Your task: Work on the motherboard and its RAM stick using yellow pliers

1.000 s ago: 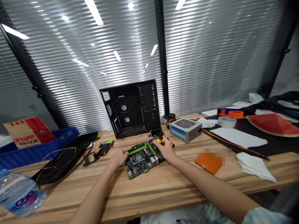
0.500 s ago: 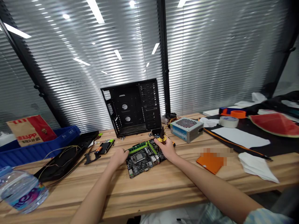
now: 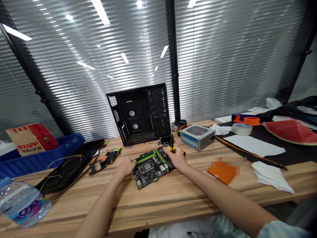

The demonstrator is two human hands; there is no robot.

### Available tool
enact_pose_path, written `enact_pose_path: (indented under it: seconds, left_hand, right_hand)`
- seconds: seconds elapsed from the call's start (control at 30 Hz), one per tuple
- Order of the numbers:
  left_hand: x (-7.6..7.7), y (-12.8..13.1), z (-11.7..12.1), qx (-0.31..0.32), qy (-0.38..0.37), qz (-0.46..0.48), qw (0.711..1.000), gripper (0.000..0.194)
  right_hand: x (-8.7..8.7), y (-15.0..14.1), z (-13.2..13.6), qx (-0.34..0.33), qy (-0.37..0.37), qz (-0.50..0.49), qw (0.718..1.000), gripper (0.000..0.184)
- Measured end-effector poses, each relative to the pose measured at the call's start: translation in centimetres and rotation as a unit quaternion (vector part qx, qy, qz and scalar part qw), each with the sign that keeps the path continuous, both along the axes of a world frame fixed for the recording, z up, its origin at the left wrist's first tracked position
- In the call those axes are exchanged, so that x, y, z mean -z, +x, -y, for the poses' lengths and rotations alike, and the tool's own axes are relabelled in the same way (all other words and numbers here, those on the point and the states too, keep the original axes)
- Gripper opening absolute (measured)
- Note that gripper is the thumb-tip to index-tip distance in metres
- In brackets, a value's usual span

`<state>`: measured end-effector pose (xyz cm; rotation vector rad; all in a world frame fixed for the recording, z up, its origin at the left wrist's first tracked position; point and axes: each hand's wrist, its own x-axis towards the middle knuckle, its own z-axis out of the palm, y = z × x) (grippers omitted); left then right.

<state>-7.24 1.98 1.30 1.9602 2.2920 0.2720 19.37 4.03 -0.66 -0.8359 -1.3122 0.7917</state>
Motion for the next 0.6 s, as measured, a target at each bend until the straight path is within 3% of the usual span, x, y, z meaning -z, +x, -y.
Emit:
enact_pose_path:
  seconds: [0.6]
  left_hand:
    - [0.71, -0.32, -0.52, 0.035, -0.013, -0.023, 0.999, 0.043]
  right_hand:
    - [0.38, -0.02, -0.36, -0.008, 0.005, 0.001, 1.000, 0.032]
